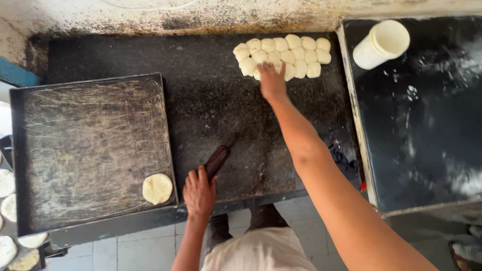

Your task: The person uses a rolling pin to flatten small pieces of dough into circles, places them onto metal trays, and moves the trays within the bakery workspace.

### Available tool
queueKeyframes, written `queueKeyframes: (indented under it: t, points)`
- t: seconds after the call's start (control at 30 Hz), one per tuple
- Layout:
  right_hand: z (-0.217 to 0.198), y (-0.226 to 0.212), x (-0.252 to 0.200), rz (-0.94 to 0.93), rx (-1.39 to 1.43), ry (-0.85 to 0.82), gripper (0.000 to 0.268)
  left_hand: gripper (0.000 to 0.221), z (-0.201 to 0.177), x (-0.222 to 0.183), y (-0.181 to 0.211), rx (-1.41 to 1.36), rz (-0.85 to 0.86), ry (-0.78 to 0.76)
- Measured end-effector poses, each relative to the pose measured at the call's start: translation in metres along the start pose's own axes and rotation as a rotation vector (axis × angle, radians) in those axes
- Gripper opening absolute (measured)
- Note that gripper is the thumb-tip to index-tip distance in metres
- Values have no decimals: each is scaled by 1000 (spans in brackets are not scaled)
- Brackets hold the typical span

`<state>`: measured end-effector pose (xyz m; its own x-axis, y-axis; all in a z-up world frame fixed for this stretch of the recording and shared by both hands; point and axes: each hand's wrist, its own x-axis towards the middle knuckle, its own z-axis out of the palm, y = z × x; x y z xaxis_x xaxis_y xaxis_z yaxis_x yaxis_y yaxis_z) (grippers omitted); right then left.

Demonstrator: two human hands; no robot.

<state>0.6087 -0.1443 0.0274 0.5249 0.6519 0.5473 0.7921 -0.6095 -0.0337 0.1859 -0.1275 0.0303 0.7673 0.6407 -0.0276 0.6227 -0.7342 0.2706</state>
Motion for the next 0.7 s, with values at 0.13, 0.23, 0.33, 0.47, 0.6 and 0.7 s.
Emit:
queueKeyframes:
  t: [0.13, 0.23, 0.33, 0.47, 0.6, 0.7]
  points:
    - [-28, 19, -96, 205, 488, -83, 43, 56, -4, -5, 10, -82, -97, 114]
    - [-94, -33, -166, -2, 564, -98, 35, 58, -1, 8, 9, -94, -141, 80]
    - [-143, -67, -212, 8, 446, -266, 77, 59, 5, 13, 4, -73, -107, 102]
    - [-142, -65, -169, -162, 622, -419, 55, 61, 1, 3, 6, -93, -134, -7]
    - [-98, -73, -139, 0, 619, -423, 37, 62, 7, 6, -2, -95, -131, -3]
    - [-96, -90, -160, -280, 758, -419, 49, 62, 6, 14, -8, -102, -118, 10]
